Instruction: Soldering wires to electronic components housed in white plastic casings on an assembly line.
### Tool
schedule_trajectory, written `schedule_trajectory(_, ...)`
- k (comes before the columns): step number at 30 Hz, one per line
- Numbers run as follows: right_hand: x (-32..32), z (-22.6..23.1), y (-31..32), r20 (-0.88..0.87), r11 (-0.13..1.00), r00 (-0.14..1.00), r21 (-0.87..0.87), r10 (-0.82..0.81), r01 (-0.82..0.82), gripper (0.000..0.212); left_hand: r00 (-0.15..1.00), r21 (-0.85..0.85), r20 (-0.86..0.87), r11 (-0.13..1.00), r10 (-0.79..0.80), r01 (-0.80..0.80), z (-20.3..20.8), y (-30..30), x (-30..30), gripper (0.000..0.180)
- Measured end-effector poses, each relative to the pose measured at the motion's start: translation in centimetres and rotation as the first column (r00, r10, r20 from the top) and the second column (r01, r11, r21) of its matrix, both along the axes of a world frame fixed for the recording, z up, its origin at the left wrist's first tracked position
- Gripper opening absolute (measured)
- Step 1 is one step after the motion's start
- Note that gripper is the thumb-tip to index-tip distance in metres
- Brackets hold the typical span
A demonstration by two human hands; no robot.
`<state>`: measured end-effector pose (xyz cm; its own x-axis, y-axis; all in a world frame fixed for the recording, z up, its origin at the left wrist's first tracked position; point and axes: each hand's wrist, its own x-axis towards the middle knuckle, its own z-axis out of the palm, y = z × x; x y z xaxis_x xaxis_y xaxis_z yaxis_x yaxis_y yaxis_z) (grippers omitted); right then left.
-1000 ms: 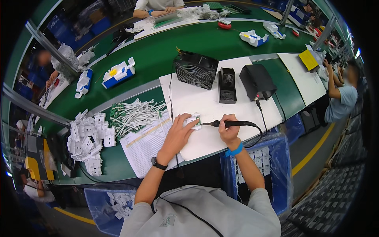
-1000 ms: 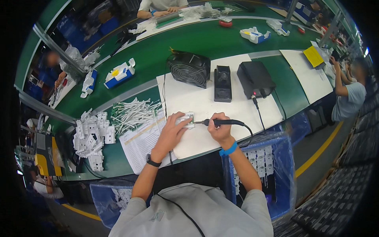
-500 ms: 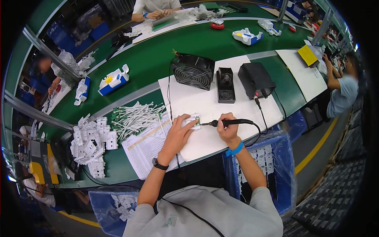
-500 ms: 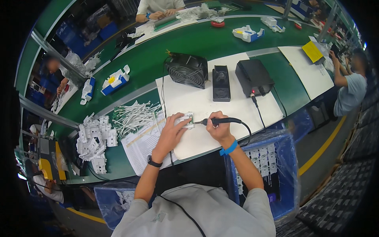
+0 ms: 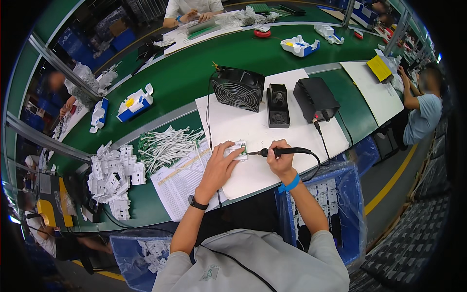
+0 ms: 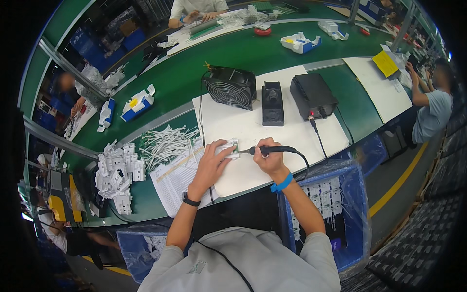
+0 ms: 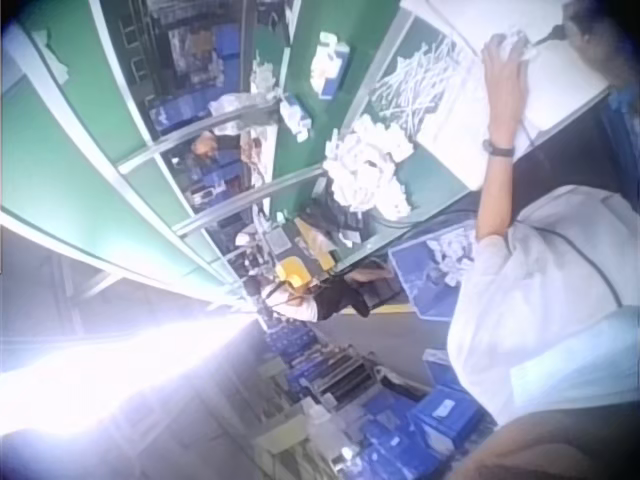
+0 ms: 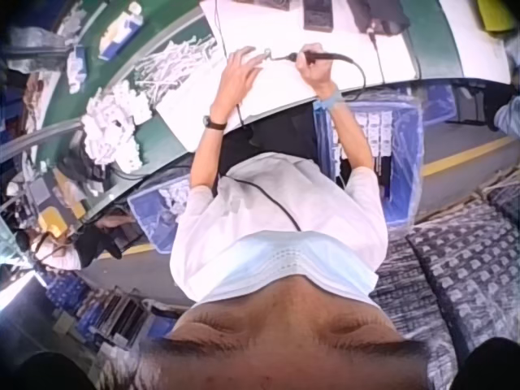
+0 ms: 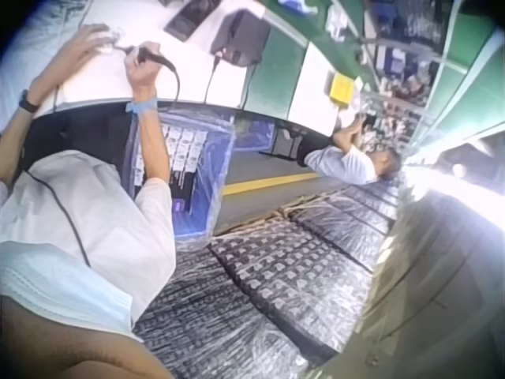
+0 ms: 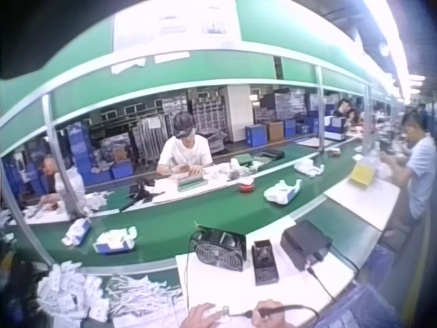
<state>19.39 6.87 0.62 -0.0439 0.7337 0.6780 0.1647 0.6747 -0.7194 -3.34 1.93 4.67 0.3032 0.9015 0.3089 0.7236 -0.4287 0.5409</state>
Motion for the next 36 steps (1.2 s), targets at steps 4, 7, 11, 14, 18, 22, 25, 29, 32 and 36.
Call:
schedule_trajectory(4,0.0,0.0,0.0,0.023,0.999,0.999,0.006,-0.04,0.04,0.013,1.0,0.017,0.002,1.0,0.0,-0.001,0.0,0.0,0.1,0.04)
schedule_trajectory(7,0.0,-0.7,0.2,-0.111,0.994,0.989,0.04,-0.101,0.106,0.013,0.999,0.083,-0.033,0.996,0.037,-0.034,-0.4,0.1,0.4,0.039)
schedule_trajectory(11,0.2,-1.2,0.8,-0.196,0.975,0.956,0.0,-0.218,0.222,0.015,0.974,0.184,-0.134,0.97,0.185,-0.159,-0.6,0.2,2.0,0.041)
schedule_trajectory(14,0.3,-0.7,1.0,-0.243,0.972,0.941,-0.057,-0.236,0.229,0.015,0.949,0.217,-0.189,0.953,0.252,-0.21,-0.3,0.5,3.3,0.047)
schedule_trajectory(18,0.3,0.2,1.1,-0.303,0.964,0.916,-0.107,-0.264,0.243,0.018,0.927,0.191,-0.221,0.946,0.302,-0.262,0.2,0.5,4.3,0.046)
schedule_trajectory(22,0.0,0.7,1.5,-0.289,0.953,0.909,-0.087,-0.302,0.289,0.02,0.951,0.168,-0.133,0.952,0.277,-0.254,0.0,0.5,3.2,0.042)
schedule_trajectory(25,-0.6,1.3,1.1,-0.288,0.949,0.906,-0.152,-0.311,0.278,0.018,0.973,0.127,-0.023,0.966,0.231,-0.226,-1.0,0.0,2.3,0.039)
schedule_trajectory(29,-1.2,1.6,0.5,-0.231,0.953,0.927,-0.138,-0.295,0.269,0.014,0.979,0.17,-0.005,0.965,0.204,-0.2,-1.4,-1.0,2.7,0.036)
schedule_trajectory(32,-2.5,2.2,0.2,-0.221,0.957,0.931,-0.045,-0.289,0.286,0.013,0.979,0.129,-0.052,0.973,0.197,-0.189,-0.4,-2.0,3.4,0.041)
schedule_trajectory(36,-3.3,0.4,0.6,-0.148,0.951,0.942,-0.122,-0.301,0.285,0.017,0.969,0.192,-0.074,0.957,0.234,-0.217,-1.4,-2.4,3.8,0.045)
